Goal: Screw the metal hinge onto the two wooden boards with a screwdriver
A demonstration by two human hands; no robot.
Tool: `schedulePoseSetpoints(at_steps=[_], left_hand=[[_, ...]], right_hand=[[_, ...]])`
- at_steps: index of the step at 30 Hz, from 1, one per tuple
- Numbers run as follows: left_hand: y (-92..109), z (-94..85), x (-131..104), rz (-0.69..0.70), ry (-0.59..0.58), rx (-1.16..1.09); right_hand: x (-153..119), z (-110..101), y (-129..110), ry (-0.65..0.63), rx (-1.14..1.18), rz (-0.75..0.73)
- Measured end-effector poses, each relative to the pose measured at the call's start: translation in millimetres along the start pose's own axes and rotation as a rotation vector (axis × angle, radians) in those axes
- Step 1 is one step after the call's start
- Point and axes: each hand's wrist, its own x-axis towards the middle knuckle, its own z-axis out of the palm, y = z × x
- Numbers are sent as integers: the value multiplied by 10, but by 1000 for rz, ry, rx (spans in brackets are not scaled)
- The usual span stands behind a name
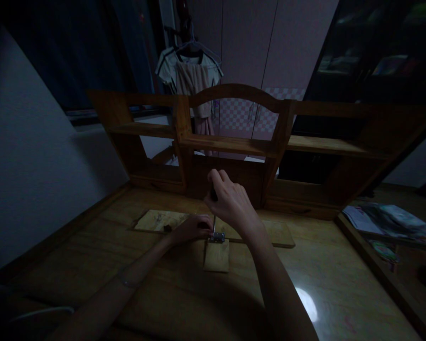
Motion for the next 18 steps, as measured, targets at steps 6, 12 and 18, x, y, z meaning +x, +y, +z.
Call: schedulePoseSetpoints(at_steps=[6,12,18], left_hand=[[8,3,-11,1,2,-5],[16,9,-6,13,7,30],[9,11,-8,5,0,17]], right_hand=[[-17,-35,-17,-31,54,-18],[-9,-25,-28,-12,-13,-17],[-24,-33,-48,-20,6,-45]])
